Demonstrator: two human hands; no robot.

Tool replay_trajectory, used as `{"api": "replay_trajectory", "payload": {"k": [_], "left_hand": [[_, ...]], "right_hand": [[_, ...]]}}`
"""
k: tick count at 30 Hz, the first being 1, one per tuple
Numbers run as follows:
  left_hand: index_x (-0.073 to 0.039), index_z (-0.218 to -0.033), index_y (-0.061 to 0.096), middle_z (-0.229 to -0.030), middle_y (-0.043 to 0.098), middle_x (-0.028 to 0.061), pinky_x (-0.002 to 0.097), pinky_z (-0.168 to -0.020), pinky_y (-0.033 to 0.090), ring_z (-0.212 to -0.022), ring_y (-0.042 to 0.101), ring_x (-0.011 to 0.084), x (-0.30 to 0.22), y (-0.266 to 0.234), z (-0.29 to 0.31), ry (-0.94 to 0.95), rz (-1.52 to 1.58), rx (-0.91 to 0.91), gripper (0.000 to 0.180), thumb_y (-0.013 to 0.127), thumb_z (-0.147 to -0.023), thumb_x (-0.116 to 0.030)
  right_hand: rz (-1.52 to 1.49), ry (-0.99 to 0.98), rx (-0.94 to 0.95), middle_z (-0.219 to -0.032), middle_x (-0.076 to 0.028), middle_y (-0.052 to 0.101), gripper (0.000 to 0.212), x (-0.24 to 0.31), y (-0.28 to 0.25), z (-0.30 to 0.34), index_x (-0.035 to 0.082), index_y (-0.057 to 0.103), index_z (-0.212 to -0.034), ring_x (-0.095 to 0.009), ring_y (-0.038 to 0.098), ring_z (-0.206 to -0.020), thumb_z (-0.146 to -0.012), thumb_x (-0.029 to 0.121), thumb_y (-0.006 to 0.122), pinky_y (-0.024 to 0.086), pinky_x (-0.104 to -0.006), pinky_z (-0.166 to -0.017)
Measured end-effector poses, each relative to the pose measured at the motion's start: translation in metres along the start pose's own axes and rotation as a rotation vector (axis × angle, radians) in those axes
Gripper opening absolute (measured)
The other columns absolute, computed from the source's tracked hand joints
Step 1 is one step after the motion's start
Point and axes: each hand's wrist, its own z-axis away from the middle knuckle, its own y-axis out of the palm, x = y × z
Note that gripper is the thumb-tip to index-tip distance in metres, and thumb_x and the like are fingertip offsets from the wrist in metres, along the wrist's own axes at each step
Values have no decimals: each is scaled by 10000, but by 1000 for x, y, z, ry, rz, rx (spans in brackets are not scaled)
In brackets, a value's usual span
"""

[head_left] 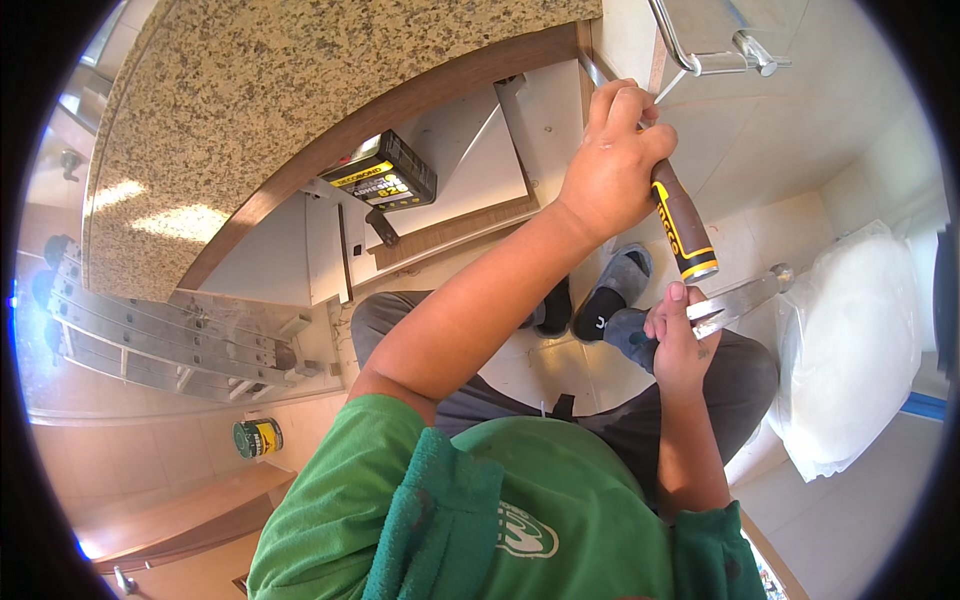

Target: The person installs a wooden trim piece along the edge of a bathroom vanity cabinet. They use a hammer to tap the trim into place and a pry bar to adjust the fit, working under the sink.

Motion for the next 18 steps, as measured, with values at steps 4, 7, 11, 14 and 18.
{"api": "replay_trajectory", "payload": {"k": [4,7,11,14,18], "left_hand": [[-85,-896,634,-1160,518,146,508,-975,485,-1270,457,466,0,1,1,-8,2,12,325,769,-641,65],[-89,-893,629,-1161,519,144,512,-976,486,-1284,452,472,1,-1,1,-6,-16,40,324,772,-642,58],[-96,-892,624,-1164,520,143,511,-975,489,-1296,443,484,4,0,3,24,-38,46,327,775,-639,48],[-98,-894,623,-1166,521,147,509,-972,490,-1300,433,490,5,1,4,28,-42,50,331,776,-637,43],[-96,-898,621,-1172,521,157,510,-961,486,-1287,424,485,4,2,3,17,-9,27,329,773,-641,42]], "right_hand": [[1,5,4,-751,0,531,144,0,0,1,17,609,-967,-66,447,-589,-1054,128,580,429,-264,-564],[17,6,-2,-733,-2,522,174,-1,1,0,12,608,-955,-69,446,-586,-1057,150,584,425,-265,-560],[37,21,-12,-719,-5,511,200,2,3,0,3,600,-945,-74,442,-578,-1059,167,589,420,-269,-555],[32,2,-6,-714,-5,506,210,0,2,0,-1,596,-944,-75,440,-575,-1061,174,589,418,-269,-552],[31,13,-18,-702,-1,499,206,2,4,1,3,597,-941,-75,438,-572,-1064,169,583,417,-268,-551]]}}
